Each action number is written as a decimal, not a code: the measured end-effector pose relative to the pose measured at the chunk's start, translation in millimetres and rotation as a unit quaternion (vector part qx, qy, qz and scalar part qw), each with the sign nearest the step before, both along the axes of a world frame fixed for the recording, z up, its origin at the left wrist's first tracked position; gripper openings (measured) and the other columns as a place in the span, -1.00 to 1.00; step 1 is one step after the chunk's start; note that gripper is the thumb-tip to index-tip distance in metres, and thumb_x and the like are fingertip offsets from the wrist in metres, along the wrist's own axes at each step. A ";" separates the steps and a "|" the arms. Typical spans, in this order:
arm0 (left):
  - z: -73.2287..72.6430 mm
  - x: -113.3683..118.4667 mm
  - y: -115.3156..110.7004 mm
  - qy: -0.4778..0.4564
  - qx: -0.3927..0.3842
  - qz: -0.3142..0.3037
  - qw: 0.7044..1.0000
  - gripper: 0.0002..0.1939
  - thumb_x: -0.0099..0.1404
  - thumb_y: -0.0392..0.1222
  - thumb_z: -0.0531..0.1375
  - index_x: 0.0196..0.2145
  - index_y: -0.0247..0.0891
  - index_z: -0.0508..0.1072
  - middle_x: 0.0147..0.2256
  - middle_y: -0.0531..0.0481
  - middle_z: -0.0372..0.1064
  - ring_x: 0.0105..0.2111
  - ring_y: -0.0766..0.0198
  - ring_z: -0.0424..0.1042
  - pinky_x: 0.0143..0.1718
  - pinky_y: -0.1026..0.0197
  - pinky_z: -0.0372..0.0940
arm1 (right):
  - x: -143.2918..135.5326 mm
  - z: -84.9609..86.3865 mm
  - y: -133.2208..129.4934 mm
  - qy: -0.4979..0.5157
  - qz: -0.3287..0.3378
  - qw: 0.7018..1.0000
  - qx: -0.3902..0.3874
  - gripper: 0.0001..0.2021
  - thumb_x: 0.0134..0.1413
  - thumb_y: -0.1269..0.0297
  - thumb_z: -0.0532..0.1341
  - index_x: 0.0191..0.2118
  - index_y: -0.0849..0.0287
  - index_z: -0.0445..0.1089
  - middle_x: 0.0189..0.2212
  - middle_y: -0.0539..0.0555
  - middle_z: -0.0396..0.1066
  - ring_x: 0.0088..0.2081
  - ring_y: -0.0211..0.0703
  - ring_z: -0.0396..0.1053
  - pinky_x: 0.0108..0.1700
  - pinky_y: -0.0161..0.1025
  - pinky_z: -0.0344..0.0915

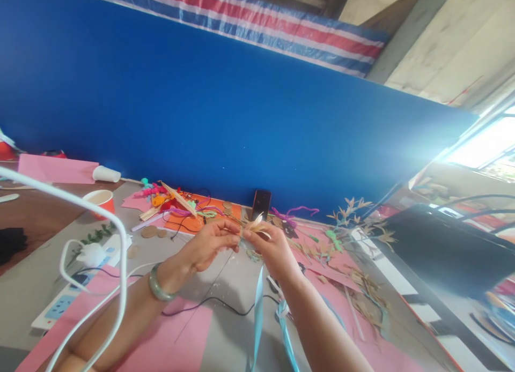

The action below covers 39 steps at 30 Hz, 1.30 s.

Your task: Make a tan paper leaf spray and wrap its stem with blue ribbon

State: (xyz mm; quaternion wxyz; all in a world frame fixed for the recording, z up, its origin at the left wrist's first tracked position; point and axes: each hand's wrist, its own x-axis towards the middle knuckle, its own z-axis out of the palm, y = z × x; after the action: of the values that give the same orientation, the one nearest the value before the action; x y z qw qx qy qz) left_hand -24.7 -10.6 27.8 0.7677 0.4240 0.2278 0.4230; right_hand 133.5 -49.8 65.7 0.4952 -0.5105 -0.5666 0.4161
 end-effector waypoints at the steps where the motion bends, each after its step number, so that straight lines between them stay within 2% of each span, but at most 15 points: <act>1: -0.4 0.2 -0.3 -0.002 -0.012 -0.010 1.000 -0.67 -0.07 -0.20 0.46 -0.36 -0.32 0.46 -0.43 0.04 0.42 -0.45 0.37 0.40 -0.32 0.25 0.32 | 0.3 0.3 0.0 -0.001 0.006 1.000 0.005 -0.75 -0.07 0.08 0.38 -0.47 0.16 0.46 -0.49 0.01 0.42 -0.42 -0.19 0.34 -0.43 -0.31 0.24; 5: -2.9 1.4 -1.7 -0.008 -0.046 -0.045 0.998 -0.68 -0.07 -0.19 0.47 -0.37 -0.33 0.49 -0.43 0.05 0.39 -0.44 0.38 0.40 -0.19 0.13 0.37 | 1.3 0.4 0.5 0.008 0.020 1.000 0.020 -0.78 -0.08 0.11 0.39 -0.48 0.15 0.47 -0.47 0.01 0.46 -0.37 -0.16 0.39 -0.29 -0.23 0.32; 9: -7.5 3.7 -2.2 -0.006 -0.043 -0.076 0.996 -0.73 -0.01 -0.17 0.44 -0.42 -0.34 0.49 -0.52 0.11 0.30 -0.56 0.47 0.29 -0.25 0.15 0.39 | 3.7 0.9 0.9 -0.003 0.025 1.000 0.013 -0.73 -0.08 0.06 0.39 -0.49 0.17 0.45 -0.49 0.03 0.45 -0.41 -0.15 0.38 -0.31 -0.22 0.33; 14: -10.0 8.1 -4.2 0.014 -0.039 -0.069 0.997 -0.72 -0.01 -0.12 0.44 -0.45 -0.35 0.49 -0.56 0.13 0.25 -0.57 0.47 0.26 -0.25 0.14 0.40 | 7.8 0.0 1.7 -0.004 0.040 0.999 0.023 -0.72 -0.09 0.08 0.40 -0.53 0.18 0.44 -0.55 -0.02 0.38 -0.46 -0.21 0.32 -0.35 -0.25 0.28; 20: -13.4 13.2 -7.8 0.024 -0.026 -0.065 0.997 -0.66 0.01 -0.04 0.42 -0.52 -0.35 0.42 -0.59 0.14 0.21 -0.56 0.46 0.24 -0.25 0.15 0.40 | 10.2 -0.9 2.3 0.004 0.043 0.999 0.023 -0.71 -0.10 0.07 0.40 -0.53 0.18 0.43 -0.54 -0.02 0.36 -0.47 -0.22 0.31 -0.37 -0.26 0.25; 26: -15.4 15.8 -10.8 0.036 0.047 0.011 0.998 -0.66 0.09 0.01 0.36 -0.48 -0.32 0.39 -0.58 0.13 0.23 -0.57 0.44 0.23 -0.45 0.28 0.32 | 11.9 -7.0 0.6 -0.003 0.035 0.999 0.001 -0.70 -0.14 0.07 0.42 -0.48 0.18 0.39 -0.52 -0.05 0.36 -0.48 -0.26 0.29 -0.43 -0.30 0.18; 31: -21.2 20.2 -12.7 0.072 0.092 0.097 0.988 -0.67 0.19 0.06 0.26 -0.43 -0.28 0.35 -0.61 0.13 0.23 -0.65 0.45 0.17 -0.66 0.37 0.06 | 10.9 -12.3 0.7 -0.063 0.021 0.998 -0.010 -0.69 -0.03 0.06 0.32 -0.54 0.18 0.33 -0.61 -0.08 0.27 -0.55 -0.31 0.16 -0.50 -0.32 0.07; 34: -27.1 23.7 -12.6 0.091 0.111 0.133 0.981 -0.69 0.21 0.05 0.23 -0.40 -0.27 0.34 -0.64 0.18 0.15 -0.67 0.45 0.10 -0.66 0.36 -0.02 | 6.5 -14.8 -0.2 -0.090 0.006 0.996 0.008 -0.70 0.04 0.10 0.25 -0.56 0.18 0.30 -0.63 -0.08 0.21 -0.56 -0.30 0.11 -0.50 -0.32 0.05; 36: -29.5 25.3 -12.4 0.097 0.126 0.157 0.975 -0.70 0.21 0.04 0.22 -0.40 -0.26 0.34 -0.65 0.20 0.11 -0.66 0.45 0.08 -0.64 0.35 -0.01 | 2.2 -16.8 -2.6 -0.105 -0.019 0.994 0.035 -0.75 0.05 0.16 0.24 -0.54 0.17 0.32 -0.61 -0.06 0.26 -0.54 -0.27 0.16 -0.48 -0.31 0.09; 39: -30.7 26.1 -12.2 0.110 0.155 0.190 0.963 -0.73 0.23 0.01 0.20 -0.41 -0.26 0.36 -0.57 0.15 0.17 -0.59 0.42 0.12 -0.58 0.34 0.05 | -4.1 -19.8 -8.4 -0.133 -0.058 0.986 0.080 -0.82 0.07 0.24 0.22 -0.50 0.16 0.34 -0.57 0.00 0.34 -0.50 -0.21 0.25 -0.43 -0.28 0.17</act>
State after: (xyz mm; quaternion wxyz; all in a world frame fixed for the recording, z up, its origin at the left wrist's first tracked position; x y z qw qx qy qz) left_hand 1.4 -22.8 -2.9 0.5688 0.5305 0.3185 0.5419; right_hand 129.5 -58.2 46.0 0.4782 -0.5517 -0.6285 0.2683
